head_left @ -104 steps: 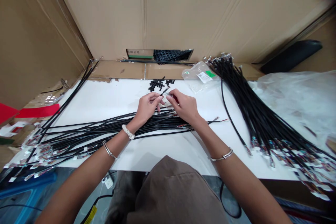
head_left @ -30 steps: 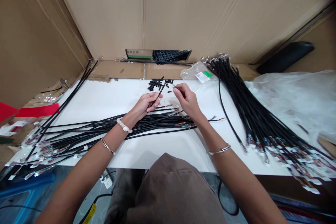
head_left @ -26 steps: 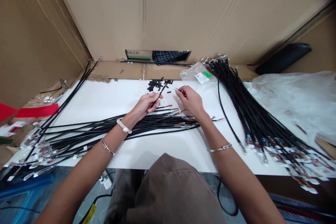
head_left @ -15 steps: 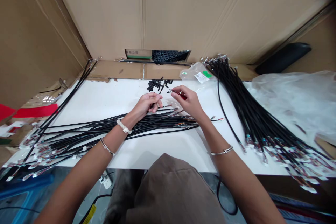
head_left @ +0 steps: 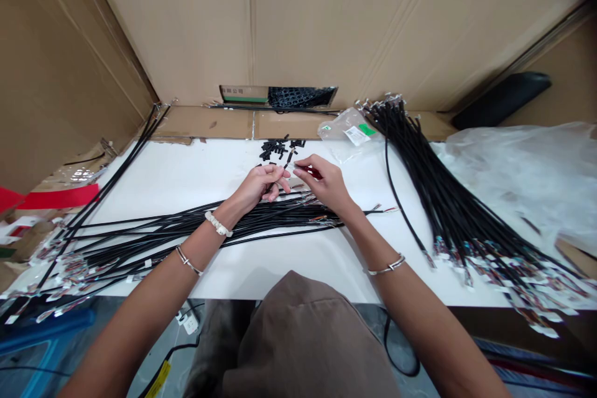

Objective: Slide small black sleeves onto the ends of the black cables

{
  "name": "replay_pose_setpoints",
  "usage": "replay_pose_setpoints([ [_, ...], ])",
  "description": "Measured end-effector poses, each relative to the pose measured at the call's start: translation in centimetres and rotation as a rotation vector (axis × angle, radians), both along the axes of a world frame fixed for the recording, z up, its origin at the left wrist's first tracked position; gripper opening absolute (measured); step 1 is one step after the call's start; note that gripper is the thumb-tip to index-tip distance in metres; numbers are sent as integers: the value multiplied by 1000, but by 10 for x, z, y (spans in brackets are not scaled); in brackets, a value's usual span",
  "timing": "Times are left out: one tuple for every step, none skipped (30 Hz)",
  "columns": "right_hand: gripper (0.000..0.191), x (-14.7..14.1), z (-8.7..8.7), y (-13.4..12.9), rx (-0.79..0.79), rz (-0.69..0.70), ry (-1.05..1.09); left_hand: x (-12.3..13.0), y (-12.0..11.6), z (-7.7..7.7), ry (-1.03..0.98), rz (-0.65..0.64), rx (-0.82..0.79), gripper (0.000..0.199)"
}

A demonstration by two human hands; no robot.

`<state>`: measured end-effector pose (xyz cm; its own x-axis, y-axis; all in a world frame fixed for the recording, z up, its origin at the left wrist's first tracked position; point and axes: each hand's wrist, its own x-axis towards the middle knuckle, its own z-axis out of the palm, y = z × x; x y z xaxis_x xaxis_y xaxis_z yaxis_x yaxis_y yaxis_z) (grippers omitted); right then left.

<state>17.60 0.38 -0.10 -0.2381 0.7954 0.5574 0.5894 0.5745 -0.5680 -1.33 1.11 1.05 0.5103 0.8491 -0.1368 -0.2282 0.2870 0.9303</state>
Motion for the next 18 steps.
replay_pose_setpoints([
  [26,0,0,0,3,-2,3,0,0,0,1,-2,-2,25],
  [26,0,-1,0,6,-2,7,0,0,1,2,-4,-4,25],
  [26,0,-1,0,9,0,11,0,0,1,3,-6,-6,25],
  [25,0,-1,0,13,4,16,0,-1,2,4,-9,-10,24],
  [24,-1,-2,0,18,7,23,0,-1,2,5,-12,-12,24],
  [23,-1,-2,0,22,9,31,-1,-1,2,5,-17,-14,23],
  [22,-1,-2,0,24,10,39,-1,-1,2,5,-21,-16,23],
  [21,-1,-2,0,24,9,45,-1,-1,2,4,-26,-19,22],
  [21,-2,-2,0,23,7,51,-1,-1,2,3,-30,-22,22],
  [21,-2,-2,-1,22,4,54,-2,-1,2,2,-33,-27,22],
  [21,-3,-2,-1,20,0,56,-2,-1,2,0,-37,-32,23],
  [21,-3,-2,-1,20,-2,58,-2,0,3,-1,-43,-38,23],
  [22,-4,-1,-1,24,-4,59,-2,0,3,-2,-51,-45,24],
  [22,-4,-1,-1,29,-5,59,-2,0,3,-5,-59,-53,24],
  [22,-4,-1,-1,34,-6,58,-2,0,3,-9,-64,-62,24],
  [22,-4,-1,-1,39,-8,57,-2,0,3,-16,-68,-70,24],
  [22,-4,0,-1,43,-10,57,-2,0,4,-25,-67,-78,24],
  [22,-4,0,-1,46,-12,57,-3,1,4,-36,-63,-84,24],
])
